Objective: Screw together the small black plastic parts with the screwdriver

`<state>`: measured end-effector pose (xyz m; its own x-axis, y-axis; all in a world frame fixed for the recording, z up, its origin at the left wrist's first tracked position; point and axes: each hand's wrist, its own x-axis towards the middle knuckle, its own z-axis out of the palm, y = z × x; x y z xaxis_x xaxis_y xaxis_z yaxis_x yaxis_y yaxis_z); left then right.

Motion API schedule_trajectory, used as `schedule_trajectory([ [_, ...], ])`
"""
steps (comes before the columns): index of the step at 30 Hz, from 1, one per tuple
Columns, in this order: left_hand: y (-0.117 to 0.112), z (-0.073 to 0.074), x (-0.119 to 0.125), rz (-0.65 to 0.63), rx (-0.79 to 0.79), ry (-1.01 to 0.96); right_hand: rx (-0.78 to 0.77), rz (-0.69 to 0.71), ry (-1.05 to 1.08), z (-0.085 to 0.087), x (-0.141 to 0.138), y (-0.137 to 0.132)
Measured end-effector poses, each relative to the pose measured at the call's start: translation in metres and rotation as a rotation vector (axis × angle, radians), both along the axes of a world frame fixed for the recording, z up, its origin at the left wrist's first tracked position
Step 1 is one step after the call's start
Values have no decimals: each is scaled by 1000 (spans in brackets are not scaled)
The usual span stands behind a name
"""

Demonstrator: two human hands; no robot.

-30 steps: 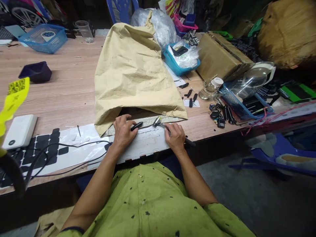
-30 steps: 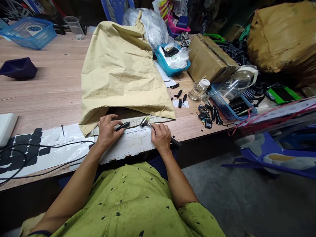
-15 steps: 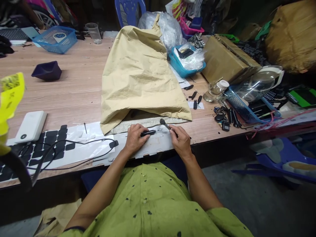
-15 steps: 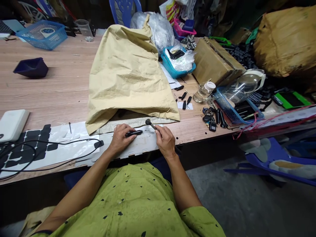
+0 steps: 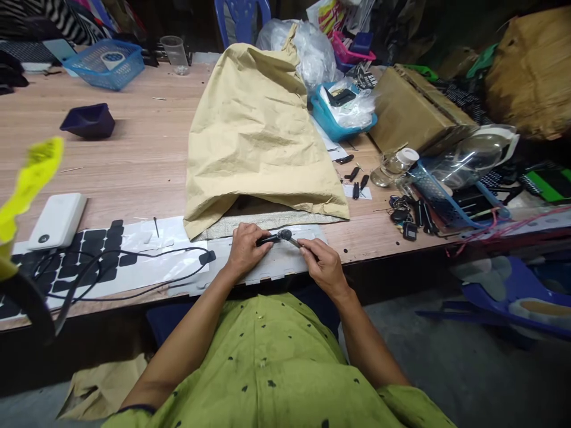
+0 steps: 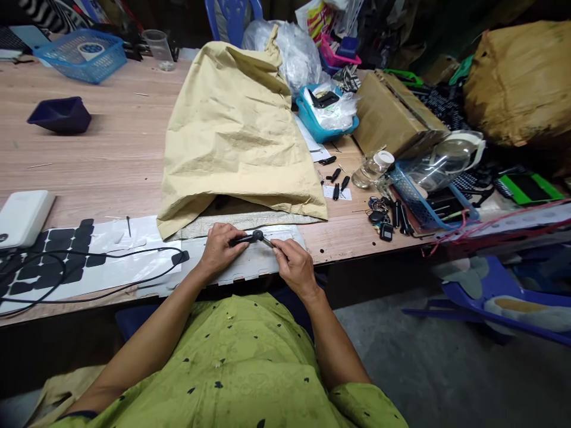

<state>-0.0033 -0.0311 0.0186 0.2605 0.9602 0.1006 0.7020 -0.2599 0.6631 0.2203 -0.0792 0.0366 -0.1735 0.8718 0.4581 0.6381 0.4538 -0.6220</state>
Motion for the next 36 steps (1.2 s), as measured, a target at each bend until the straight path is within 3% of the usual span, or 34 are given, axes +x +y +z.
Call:
schedule_trajectory([
  [10, -1, 5, 2, -7, -20, -22, -6, 71, -24, 4, -15, 3],
  [15, -1, 4, 1, 0, -25, -18, 1, -106, -105, -4, -1, 15],
  [21, -2, 5, 1, -27, -14, 18, 115, -347, -331, -27, 12, 31],
  [29, -1, 6, -2, -46, 22, 51, 86, -371, -358, -36, 10, 31],
  [32, -5, 10, -5, -114, 13, 50, 70, -372, -347, -35, 10, 32],
  [36, -27, 17, -15, -324, 14, 21, 68, -368, -353, -34, 8, 32],
])
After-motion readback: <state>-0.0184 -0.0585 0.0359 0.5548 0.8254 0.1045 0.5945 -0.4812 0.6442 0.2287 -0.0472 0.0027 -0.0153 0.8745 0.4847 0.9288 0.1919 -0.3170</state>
